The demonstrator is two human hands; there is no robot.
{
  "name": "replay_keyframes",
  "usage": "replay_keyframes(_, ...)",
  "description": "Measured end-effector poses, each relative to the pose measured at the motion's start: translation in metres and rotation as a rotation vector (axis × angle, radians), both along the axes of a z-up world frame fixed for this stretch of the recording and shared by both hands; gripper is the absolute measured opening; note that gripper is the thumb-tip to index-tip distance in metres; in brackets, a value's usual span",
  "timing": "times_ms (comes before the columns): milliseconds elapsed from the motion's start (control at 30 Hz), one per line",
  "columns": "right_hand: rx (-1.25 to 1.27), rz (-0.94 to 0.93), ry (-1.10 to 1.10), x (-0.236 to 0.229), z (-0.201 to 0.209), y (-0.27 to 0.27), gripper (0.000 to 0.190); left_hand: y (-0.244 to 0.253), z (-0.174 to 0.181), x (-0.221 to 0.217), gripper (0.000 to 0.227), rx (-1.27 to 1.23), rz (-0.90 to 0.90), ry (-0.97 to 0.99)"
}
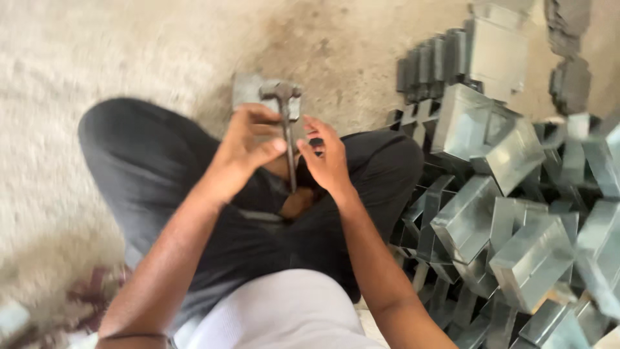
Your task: The person sits on the floor and uses a hammer to strike small metal pieces placed on a metal block. They repeatedly pick up pieces, position them, and hammer them to shape or flatten them.
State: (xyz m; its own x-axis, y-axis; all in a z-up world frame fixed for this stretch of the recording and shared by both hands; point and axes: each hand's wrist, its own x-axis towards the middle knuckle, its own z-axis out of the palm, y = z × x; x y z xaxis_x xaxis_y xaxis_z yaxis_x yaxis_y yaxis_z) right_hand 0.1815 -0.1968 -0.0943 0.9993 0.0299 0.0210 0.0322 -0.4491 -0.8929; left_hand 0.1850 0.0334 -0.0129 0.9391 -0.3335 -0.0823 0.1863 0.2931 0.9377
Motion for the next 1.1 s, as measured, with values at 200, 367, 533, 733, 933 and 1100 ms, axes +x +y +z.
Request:
replay_keyframes(200, 0.157, -0.115, -0.149, -0.003, 0.037, -0.032, 0.049, 0.009, -0.094, 0.076, 0.04, 0.524, 0.07, 0.015)
replay_keyframes(367, 0.205, -0.36, -0.135, -0.008, 0.068, -0.085, 0.05, 0.014, -0.131, 0.12, 0.039, 0.706, -0.047, -0.124)
replay_keyframes(533, 0.248, -0.076, -0.114, -0.005, 0.117, -0.072, 0.038, 0.011, -0.164, 0.133, 0.039, 0.803, -0.129, -0.245)
replay_keyframes(733, -0.014, 0.682, -0.493, 0.006, 0.217, 0.018, 0.035, 0.015, -0.176, 0.131, 0.035, 1.026, -0.184, -0.348)
replay_keyframes(933, -0.149, 0.869, -0.706, -0.011, 0.254, 0.083, 0.036, 0.021, -0.182, 0.124, 0.029, 1.207, -0.154, -0.484)
replay_keyframes(1100, -0.204, 0.882, -0.783, -0.003, 0.245, 0.066, 0.036, 0.022, -0.189, 0.132, 0.028, 1.236, -0.202, -0.409)
